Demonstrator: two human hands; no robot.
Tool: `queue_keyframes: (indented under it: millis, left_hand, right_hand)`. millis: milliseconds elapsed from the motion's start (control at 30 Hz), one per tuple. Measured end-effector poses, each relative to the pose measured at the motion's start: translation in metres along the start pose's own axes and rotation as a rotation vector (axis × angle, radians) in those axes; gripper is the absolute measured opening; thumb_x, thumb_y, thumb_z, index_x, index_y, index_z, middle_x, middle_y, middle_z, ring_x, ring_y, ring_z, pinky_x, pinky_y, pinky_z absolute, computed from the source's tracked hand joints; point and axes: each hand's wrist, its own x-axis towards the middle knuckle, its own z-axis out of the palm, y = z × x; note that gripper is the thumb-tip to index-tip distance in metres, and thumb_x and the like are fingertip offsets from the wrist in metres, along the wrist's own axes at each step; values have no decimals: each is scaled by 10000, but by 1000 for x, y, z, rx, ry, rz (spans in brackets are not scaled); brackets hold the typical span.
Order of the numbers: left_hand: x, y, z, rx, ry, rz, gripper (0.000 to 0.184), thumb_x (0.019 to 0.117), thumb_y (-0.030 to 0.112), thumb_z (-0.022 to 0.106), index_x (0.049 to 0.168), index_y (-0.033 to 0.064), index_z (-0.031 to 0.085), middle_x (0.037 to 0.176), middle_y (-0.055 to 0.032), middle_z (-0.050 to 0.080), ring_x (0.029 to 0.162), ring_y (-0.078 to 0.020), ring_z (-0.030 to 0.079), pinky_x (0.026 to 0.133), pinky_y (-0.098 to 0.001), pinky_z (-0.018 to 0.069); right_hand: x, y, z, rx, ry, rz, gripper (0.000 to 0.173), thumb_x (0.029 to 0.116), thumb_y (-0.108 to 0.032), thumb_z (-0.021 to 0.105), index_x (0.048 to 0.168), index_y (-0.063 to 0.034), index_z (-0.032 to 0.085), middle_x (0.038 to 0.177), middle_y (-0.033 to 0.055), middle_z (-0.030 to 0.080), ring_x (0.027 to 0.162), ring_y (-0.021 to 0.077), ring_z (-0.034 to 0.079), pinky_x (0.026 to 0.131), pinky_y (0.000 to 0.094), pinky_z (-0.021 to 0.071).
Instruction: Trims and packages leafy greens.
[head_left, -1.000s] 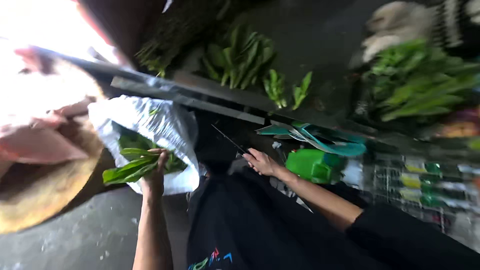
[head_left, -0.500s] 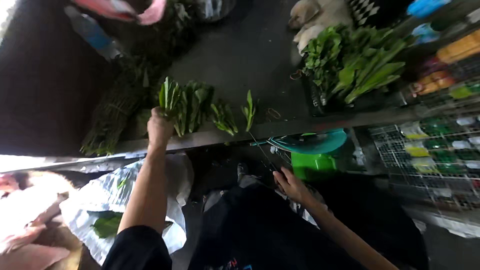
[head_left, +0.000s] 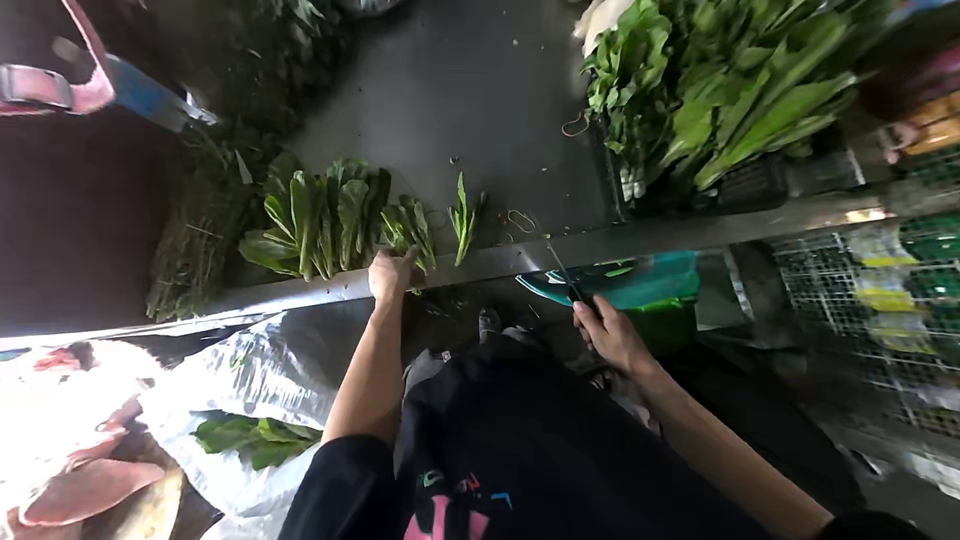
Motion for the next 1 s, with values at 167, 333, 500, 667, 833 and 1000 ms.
queue_keyframes:
  millis: [167, 333, 500, 667, 833, 1000]
  left_hand:
    - [10, -18, 6, -500, -52, -22, 360, 1003, 278, 641, 1267, 32, 638, 1120, -194, 693, 968, -305, 686, 860, -514, 564]
    - [-13, -34, -8, -1195, -129, -49, 329, 1058, 161, 561, 1359, 42, 503, 1140, -145, 676, 933, -234, 710, 841, -395, 608]
    - [-18, -65, -2, -1257, -148, -44, 239, 1076, 306, 524, 1223, 119, 547, 917, -15, 635, 710, -82, 589, 661, -247, 524]
    - [-36, -78, -7, -1270, -232, -105, 254, 1054, 209, 562, 1270, 93, 497, 966, -68, 631, 751, -147, 617, 695, -336, 559]
    - [-57, -100, -22, -1404, -331, 54, 292, 1045, 151, 531, 1337, 149, 524, 998, -70, 676, 791, -158, 661, 727, -346, 578]
    - [-80, -139, -57, -1542, -316, 225, 456, 1021, 193, 540, 1469, 186, 456, 1163, -83, 675, 987, -212, 677, 869, -448, 575]
  right_hand:
    - [10, 0, 6, 105, 24, -10, 483, 1101, -398, 404, 1353, -10, 544, 866, 92, 647, 629, 167, 631, 609, 383, 580]
    - [15, 6, 16, 135, -26, -40, 510, 1094, -425, 400, 1346, -6, 544, 851, 79, 640, 610, 151, 616, 590, 364, 572]
    - [16, -1, 19, 121, -50, -59, 503, 1095, -414, 399, 1299, 17, 560, 840, 82, 629, 609, 147, 611, 587, 359, 569]
    - [18, -12, 24, 87, -54, -111, 493, 1097, -392, 408, 1314, 29, 546, 829, 75, 622, 591, 132, 601, 568, 336, 564]
    - [20, -33, 42, 17, -104, -168, 498, 1090, -417, 408, 1301, 4, 569, 827, 69, 625, 606, 141, 607, 581, 357, 570]
    - [17, -73, 82, -54, -173, -261, 497, 1084, -411, 410, 1274, 16, 580, 847, 81, 638, 617, 148, 617, 593, 365, 576]
